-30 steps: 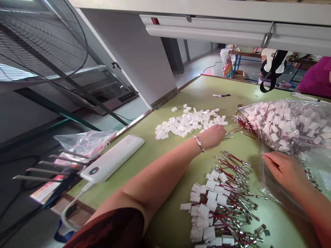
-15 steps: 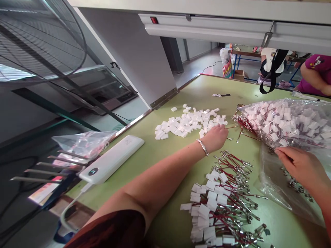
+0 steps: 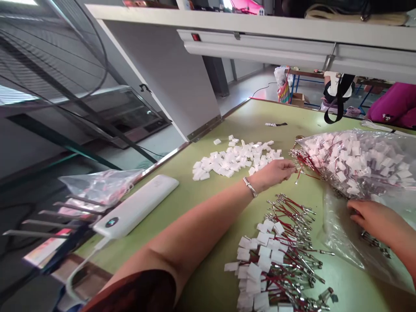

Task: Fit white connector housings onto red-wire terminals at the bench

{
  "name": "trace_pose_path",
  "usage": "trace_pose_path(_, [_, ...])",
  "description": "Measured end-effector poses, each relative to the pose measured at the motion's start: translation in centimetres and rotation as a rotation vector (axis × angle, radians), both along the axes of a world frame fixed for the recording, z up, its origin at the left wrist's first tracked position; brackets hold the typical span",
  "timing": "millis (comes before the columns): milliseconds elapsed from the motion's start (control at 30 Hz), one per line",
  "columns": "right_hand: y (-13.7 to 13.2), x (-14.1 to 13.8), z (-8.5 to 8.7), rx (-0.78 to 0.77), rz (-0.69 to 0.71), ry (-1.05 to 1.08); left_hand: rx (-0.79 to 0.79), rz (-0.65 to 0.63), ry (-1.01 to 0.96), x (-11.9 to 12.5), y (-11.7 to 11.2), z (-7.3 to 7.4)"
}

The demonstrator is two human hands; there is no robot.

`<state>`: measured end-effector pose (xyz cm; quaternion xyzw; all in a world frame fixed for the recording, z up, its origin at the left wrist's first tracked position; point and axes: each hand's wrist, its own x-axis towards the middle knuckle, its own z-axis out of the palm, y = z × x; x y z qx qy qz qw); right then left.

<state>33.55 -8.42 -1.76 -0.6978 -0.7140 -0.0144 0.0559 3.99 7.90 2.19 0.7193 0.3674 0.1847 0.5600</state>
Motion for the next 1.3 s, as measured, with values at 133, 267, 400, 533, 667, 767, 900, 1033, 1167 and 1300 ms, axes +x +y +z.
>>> trace_pose_path(133, [0.4,-0.9,0.5,-0.175,0.012,-0.109,-0.140,-0.027,-0.124,0.1,-0.1,-0.5])
trace_pose_path(267, [0.4,-2.6,1.9,-0.053,0.032,-0.029,-0.177,-0.048,-0.168,0.1,-0.4,-0.4])
trace_pose_path(400, [0.3,-5.9,3.3,0.058,0.015,0.259,-0.127,-0.119,-0.100,0.6,-1.7,-0.1])
trace_pose_path(533, [0.3,-9.5,4.2,0.307,-0.004,0.452,-0.048,-0.186,-0.052,1.4,-3.6,-0.4])
trace_pose_path(667, [0.4,-11.4,3.7,0.457,0.131,0.423,-0.009,-0.208,-0.052,1.8,-4.7,-0.8])
trace_pose_path(767, [0.4,-11.7,2.7,0.486,0.256,0.342,-0.043,-0.226,-0.050,1.8,-4.9,-0.7])
trace_pose_path(900, [0.4,-11.1,2.0,0.488,0.156,0.426,-0.213,-0.098,-0.196,1.6,-4.1,-0.4])
trace_pose_path(1033, [0.5,-10.6,2.3,0.387,-0.233,0.861,-0.323,0.207,-0.440,1.6,-3.0,-0.3])
trace_pose_path(1167, [0.6,-11.2,2.2,0.299,-0.366,1.227,-0.463,0.091,-0.518,1.9,-3.7,-0.8])
trace_pose_path(1300, [0.5,-12.4,1.5,0.154,-0.352,1.331,-0.466,0.010,-0.545,2.0,-5.0,-1.1])
